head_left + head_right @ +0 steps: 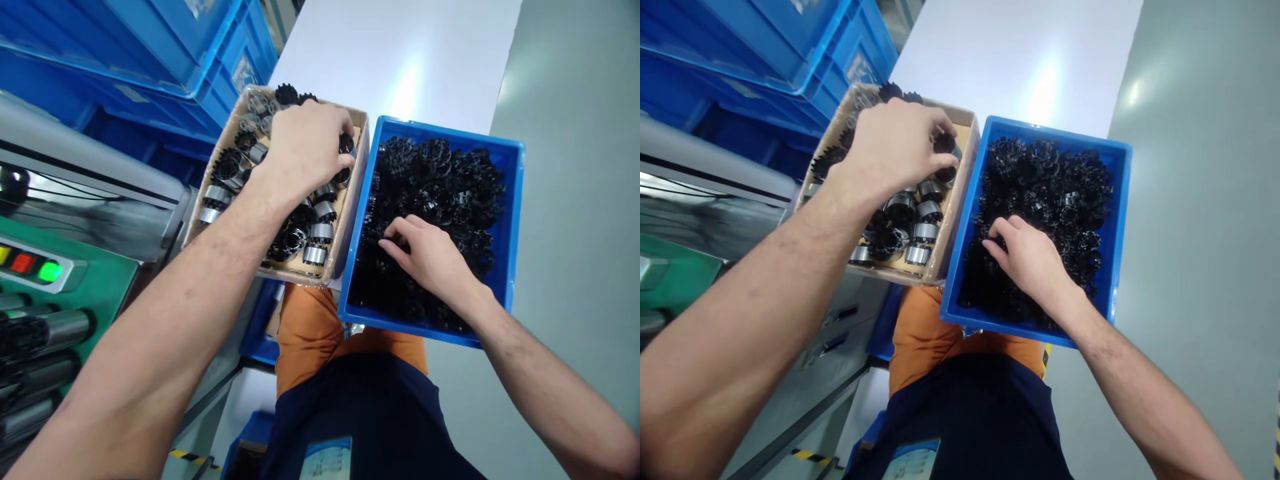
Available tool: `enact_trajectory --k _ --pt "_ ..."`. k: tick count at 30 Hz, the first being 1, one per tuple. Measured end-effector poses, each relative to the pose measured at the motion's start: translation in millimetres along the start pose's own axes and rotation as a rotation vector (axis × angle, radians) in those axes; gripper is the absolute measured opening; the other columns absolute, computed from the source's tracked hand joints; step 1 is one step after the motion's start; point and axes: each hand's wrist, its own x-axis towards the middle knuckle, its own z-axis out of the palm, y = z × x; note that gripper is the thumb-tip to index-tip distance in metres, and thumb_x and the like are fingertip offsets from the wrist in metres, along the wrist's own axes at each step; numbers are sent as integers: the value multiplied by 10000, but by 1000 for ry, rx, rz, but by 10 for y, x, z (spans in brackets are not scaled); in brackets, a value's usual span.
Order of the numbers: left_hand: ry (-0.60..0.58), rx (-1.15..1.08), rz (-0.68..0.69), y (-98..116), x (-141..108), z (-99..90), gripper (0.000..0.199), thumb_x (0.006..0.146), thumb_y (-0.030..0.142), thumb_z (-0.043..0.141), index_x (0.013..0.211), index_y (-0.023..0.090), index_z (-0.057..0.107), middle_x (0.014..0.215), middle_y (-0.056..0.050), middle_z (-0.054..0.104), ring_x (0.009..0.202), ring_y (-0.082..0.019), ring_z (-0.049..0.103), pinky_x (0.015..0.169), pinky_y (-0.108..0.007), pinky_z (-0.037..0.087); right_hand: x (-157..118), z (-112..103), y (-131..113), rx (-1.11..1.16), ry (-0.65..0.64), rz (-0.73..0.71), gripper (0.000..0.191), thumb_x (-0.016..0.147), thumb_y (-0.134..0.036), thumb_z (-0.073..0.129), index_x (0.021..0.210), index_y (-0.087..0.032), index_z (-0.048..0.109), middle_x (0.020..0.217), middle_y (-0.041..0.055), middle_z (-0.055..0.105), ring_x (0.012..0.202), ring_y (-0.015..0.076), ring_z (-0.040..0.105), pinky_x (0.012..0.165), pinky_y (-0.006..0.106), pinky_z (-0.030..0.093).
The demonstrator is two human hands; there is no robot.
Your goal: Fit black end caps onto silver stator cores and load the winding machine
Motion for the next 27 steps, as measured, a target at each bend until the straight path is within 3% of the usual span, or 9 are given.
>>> enact_trajectory --k 4,6,9,11,14,17,21,23,27 --pt "123 45 19 375 -249 12 697 768 596 1200 1324 344 861 1183 -61 766 1261 -356 668 1051 -485 593 -116 -45 101 -83 -247 -44 250 1177 -332 887 1408 -235 894 1400 112 834 1089 281 871 949 396 657" --pt "93 -57 15 616 -576 -6 627 921 526 1145 1424 295 852 1093 -16 766 1090 -251 685 969 -402 566 -90 -33 101 -92 -275 -44 313 1132 -318 944 1437 -256 918 1454 115 827 1128 288 874 965 393 660" --pt "0 -286 -22 838 -1203 2 497 1003 464 1068 1421 262 889 976 -7 713 845 -177 601 753 -346 506 -30 -35 71 -125 -290 -29 202 1120 -316 953 1315 -263 960 1368 111 828 1078 284 854 902 393 631" --pt "-52 -439 -110 869 -1642 36 473 1034 418 1028 1455 275 867 978 -5 661 792 -160 570 702 -325 517 -22 -42 44 -142 -291 -27 171 1106 -372 982 1237 -263 968 1333 109 825 1091 298 842 849 398 605" --pt "-70 -609 -234 814 -2224 115 611 1036 264 980 1591 332 732 1126 -3 665 847 -143 666 758 -288 608 -72 -9 -1 -155 -257 -17 194 1119 -428 974 1222 -264 967 1370 125 814 1236 340 829 852 408 612" --pt "-63 -720 -314 743 -2615 207 528 1031 145 900 1487 325 706 1225 -14 681 965 -136 724 845 -247 650 -139 86 -40 -161 -185 22 244 1184 -427 880 1299 -225 954 1451 174 788 1306 362 813 914 436 649" --pt "-57 -884 -425 731 -2797 282 197 1129 334 916 1242 252 776 1150 -69 764 996 -181 731 758 -224 648 -168 198 -60 -128 -125 60 243 1160 -453 908 1163 -213 947 1313 165 808 1181 350 820 900 455 651" --pt "-49 -990 -478 762 -2798 282 269 1121 455 944 1197 234 812 1130 -92 798 960 -202 768 686 -234 651 -170 214 -52 -90 -105 53 187 1106 -416 969 1080 -235 930 1270 137 817 1136 336 813 876 444 630" --pt "-10 -1126 -539 840 -2771 239 344 1093 525 956 1170 223 810 1055 -78 862 784 -195 825 610 -237 633 -215 166 10 3 -62 14 122 1080 -320 964 1016 -248 889 1229 102 837 1117 304 806 911 414 607"
